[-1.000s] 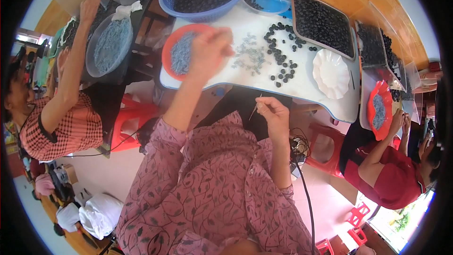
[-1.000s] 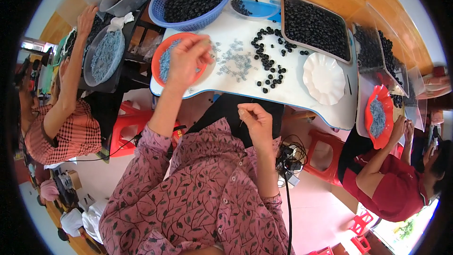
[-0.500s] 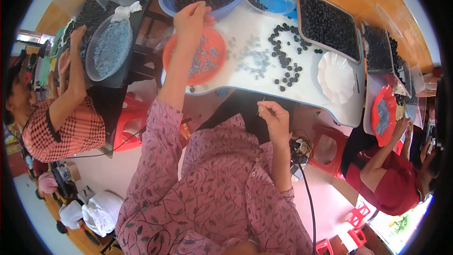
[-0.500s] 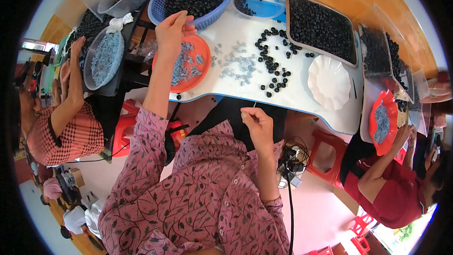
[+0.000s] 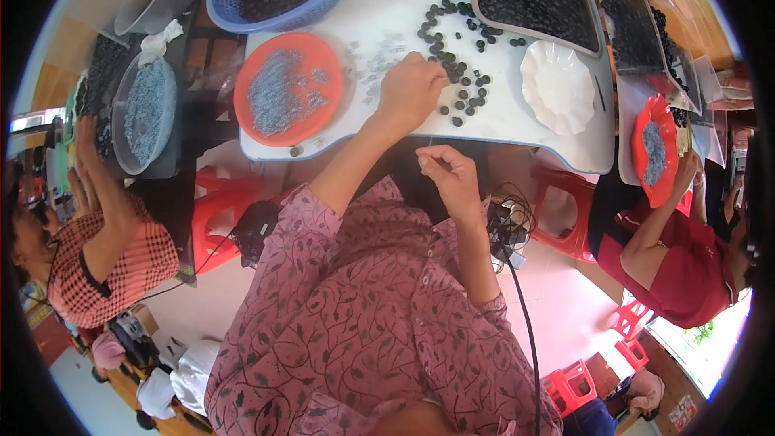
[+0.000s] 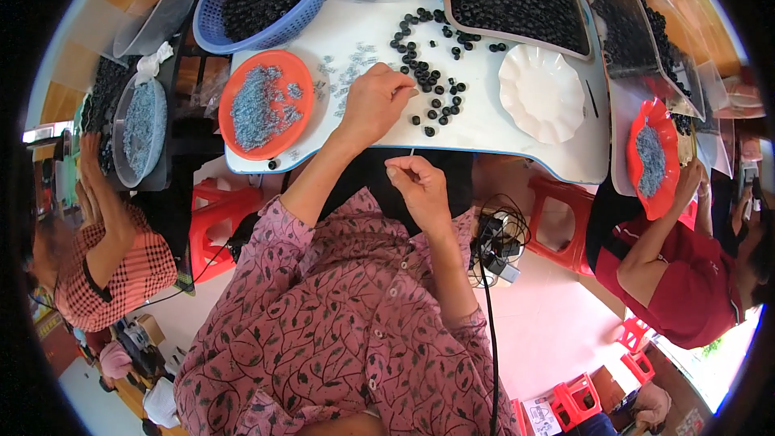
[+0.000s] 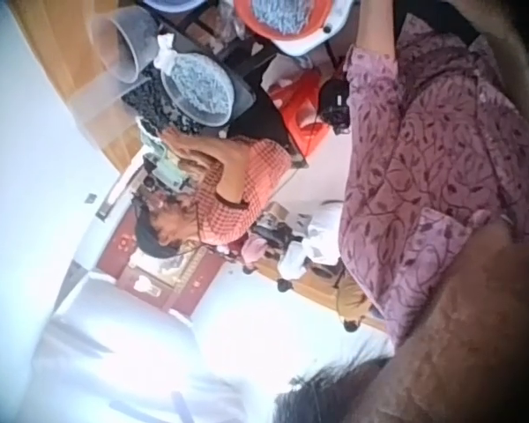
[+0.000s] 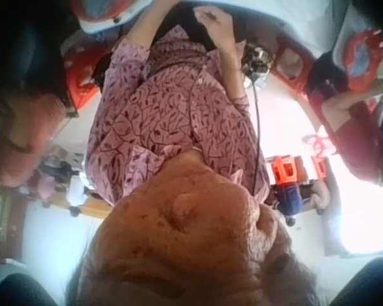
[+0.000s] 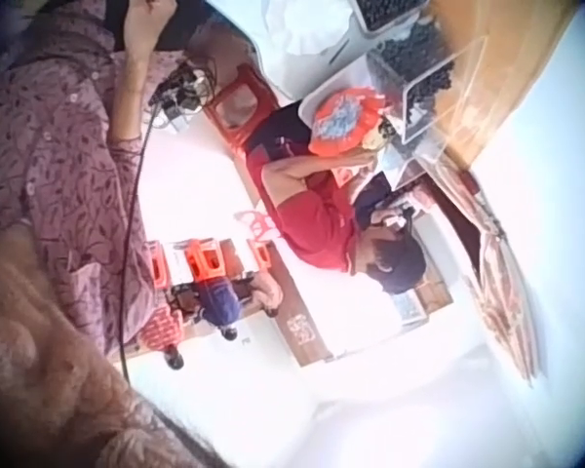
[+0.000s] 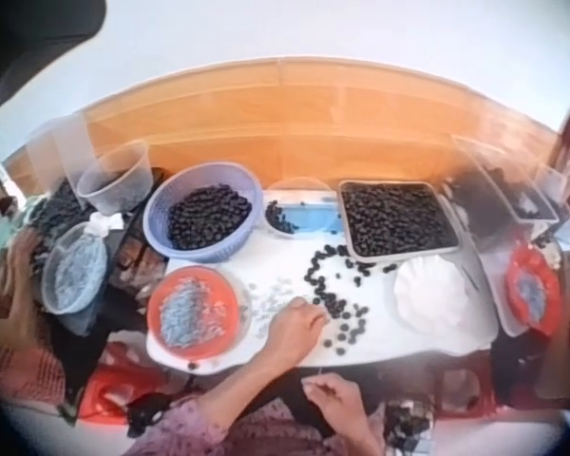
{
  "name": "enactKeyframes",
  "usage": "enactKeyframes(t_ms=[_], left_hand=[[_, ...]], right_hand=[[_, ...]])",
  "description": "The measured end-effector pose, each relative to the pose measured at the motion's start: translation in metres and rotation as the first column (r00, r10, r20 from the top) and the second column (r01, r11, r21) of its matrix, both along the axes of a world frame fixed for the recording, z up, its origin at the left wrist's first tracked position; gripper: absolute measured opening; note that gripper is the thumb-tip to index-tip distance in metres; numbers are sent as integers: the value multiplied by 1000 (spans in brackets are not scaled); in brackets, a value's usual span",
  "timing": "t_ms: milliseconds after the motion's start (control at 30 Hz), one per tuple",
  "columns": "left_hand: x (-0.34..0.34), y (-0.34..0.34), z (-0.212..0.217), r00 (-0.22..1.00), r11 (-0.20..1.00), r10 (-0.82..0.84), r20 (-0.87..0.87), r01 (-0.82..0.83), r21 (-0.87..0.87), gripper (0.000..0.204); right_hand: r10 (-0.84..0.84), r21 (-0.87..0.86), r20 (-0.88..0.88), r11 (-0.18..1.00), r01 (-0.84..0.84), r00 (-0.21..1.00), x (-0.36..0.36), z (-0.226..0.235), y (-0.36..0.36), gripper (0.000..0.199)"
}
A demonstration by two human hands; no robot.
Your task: The person assembles small black plastic parts by hand, inserting a small clear component into each ring.
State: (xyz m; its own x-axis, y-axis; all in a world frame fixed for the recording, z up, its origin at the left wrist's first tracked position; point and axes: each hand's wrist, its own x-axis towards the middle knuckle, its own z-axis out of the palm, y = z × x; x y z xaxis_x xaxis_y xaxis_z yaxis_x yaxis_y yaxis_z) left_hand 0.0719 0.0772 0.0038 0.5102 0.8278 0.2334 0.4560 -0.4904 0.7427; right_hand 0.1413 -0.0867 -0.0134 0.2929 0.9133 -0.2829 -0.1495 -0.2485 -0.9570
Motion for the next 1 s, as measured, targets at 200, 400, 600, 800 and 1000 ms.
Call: enactKeyframes(t_ms=[200,400,600,800,1000], left_hand=[[40,6,3,994,993,-45,-101,56,109,11],[63,18,11,952,964,-139,-273,194,182,16],[70,23,8,921,926,-201,-335,290,241,9],[67,23,10,917,913,-196,-348,300,277,9],[28,8,24,964,931,-189,188,236,-276,17]], right_hand=[[-23,-11,-42,1000,22,999,4,-2,-1,10],[-22,-39,-2,999,22,1000,4,2,2,13],[-30,-51,-25,998,28,999,8,-4,5,13],[-24,-52,-4,998,24,1000,9,-1,4,14],[-181,90,-37,979,183,983,14,2,-1,12]])
